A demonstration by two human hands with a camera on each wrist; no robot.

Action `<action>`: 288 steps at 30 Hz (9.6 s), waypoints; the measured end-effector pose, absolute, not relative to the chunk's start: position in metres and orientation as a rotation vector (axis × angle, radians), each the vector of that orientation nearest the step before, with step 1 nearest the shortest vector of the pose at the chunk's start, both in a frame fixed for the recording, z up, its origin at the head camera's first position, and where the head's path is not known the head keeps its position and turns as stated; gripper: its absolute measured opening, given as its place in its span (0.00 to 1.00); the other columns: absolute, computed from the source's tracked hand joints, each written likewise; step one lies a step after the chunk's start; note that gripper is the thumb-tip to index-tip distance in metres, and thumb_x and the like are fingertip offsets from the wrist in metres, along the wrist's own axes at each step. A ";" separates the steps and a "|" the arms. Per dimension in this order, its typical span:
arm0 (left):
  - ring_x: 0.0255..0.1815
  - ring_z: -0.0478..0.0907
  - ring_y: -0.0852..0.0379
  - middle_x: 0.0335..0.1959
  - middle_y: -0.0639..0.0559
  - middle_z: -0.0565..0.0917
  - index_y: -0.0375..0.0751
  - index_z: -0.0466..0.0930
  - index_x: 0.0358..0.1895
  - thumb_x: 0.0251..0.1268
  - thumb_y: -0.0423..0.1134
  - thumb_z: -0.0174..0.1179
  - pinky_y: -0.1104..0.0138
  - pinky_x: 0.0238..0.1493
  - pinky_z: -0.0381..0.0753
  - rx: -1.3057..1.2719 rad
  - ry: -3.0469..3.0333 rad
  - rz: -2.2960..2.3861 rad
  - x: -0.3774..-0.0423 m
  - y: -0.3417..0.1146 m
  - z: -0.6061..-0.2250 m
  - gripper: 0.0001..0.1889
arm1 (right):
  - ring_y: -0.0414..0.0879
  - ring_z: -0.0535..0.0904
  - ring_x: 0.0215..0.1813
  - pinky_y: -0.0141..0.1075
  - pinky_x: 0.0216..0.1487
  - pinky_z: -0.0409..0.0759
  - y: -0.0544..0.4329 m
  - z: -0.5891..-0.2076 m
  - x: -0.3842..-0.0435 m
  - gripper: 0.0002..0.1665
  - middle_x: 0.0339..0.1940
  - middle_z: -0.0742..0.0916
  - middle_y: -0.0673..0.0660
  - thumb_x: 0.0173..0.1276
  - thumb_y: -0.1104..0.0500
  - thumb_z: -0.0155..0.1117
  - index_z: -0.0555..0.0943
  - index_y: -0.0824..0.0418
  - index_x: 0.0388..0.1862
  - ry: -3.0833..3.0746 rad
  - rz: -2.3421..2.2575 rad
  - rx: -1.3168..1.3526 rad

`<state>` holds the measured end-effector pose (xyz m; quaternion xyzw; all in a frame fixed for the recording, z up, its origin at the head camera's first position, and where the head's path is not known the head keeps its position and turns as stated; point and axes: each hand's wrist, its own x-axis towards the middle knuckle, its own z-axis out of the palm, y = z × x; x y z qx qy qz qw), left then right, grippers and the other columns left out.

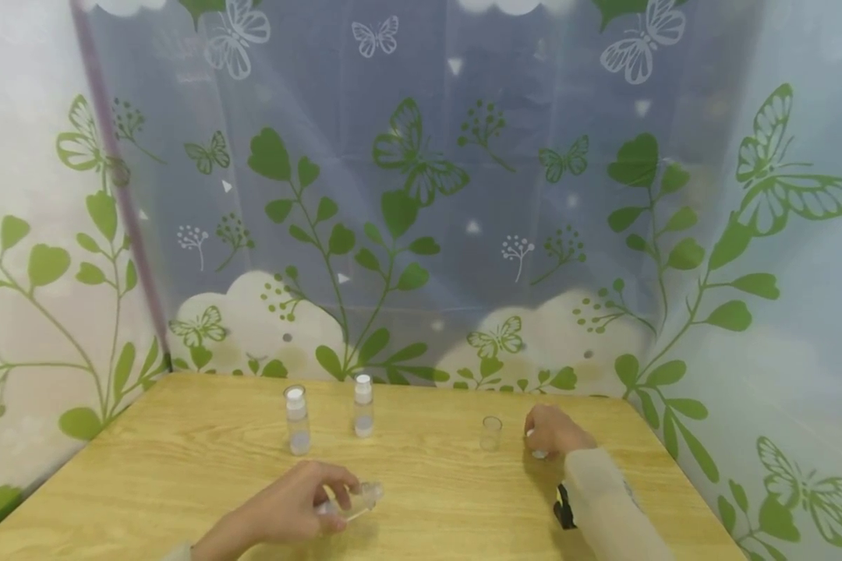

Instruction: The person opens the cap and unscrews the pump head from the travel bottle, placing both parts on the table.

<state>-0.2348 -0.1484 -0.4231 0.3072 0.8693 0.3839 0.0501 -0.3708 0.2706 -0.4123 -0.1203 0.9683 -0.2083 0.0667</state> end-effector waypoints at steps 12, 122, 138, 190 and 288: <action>0.39 0.80 0.66 0.44 0.50 0.88 0.39 0.80 0.56 0.62 0.36 0.70 0.70 0.43 0.83 0.959 2.718 1.104 -0.246 -0.131 -0.411 0.19 | 0.48 0.85 0.29 0.43 0.35 0.87 0.271 -0.406 -0.372 0.12 0.52 0.86 0.69 0.63 0.67 0.69 0.84 0.68 0.46 2.914 -0.554 -0.378; 0.71 0.74 0.37 0.73 0.38 0.75 0.38 0.65 0.76 0.52 0.39 0.78 0.46 0.70 0.76 0.680 3.102 0.857 -0.334 -0.033 -0.405 0.46 | 0.50 0.79 0.35 0.45 0.35 0.81 0.273 -0.375 -0.351 0.29 0.62 0.81 0.72 0.69 0.53 0.72 0.78 0.68 0.62 2.899 -0.439 -0.381; 0.67 0.77 0.35 0.69 0.37 0.78 0.38 0.70 0.73 0.54 0.39 0.77 0.42 0.63 0.80 0.852 3.140 0.845 -0.280 -0.087 -0.385 0.41 | 0.64 0.85 0.53 0.56 0.51 0.84 0.263 -0.354 -0.326 0.28 0.57 0.85 0.71 0.70 0.53 0.71 0.79 0.67 0.63 2.922 -0.492 -0.756; 0.57 0.81 0.31 0.56 0.27 0.83 0.24 0.74 0.60 0.59 0.39 0.74 0.41 0.58 0.81 0.226 3.090 1.090 -0.306 -0.205 -0.433 0.30 | 0.73 0.61 0.80 0.79 0.64 0.64 0.156 -0.361 -0.269 0.40 0.83 0.61 0.70 0.76 0.50 0.64 0.62 0.53 0.82 2.944 -0.401 -1.087; 0.29 0.76 0.66 0.29 0.56 0.87 0.47 0.89 0.46 0.48 0.38 0.80 0.70 0.29 0.75 0.801 2.823 0.657 -0.213 -0.116 -0.392 0.18 | 0.27 0.83 0.38 0.24 0.42 0.84 0.128 -0.369 -0.244 0.11 0.42 0.92 0.50 0.68 0.64 0.72 0.88 0.60 0.48 2.486 -0.724 -1.319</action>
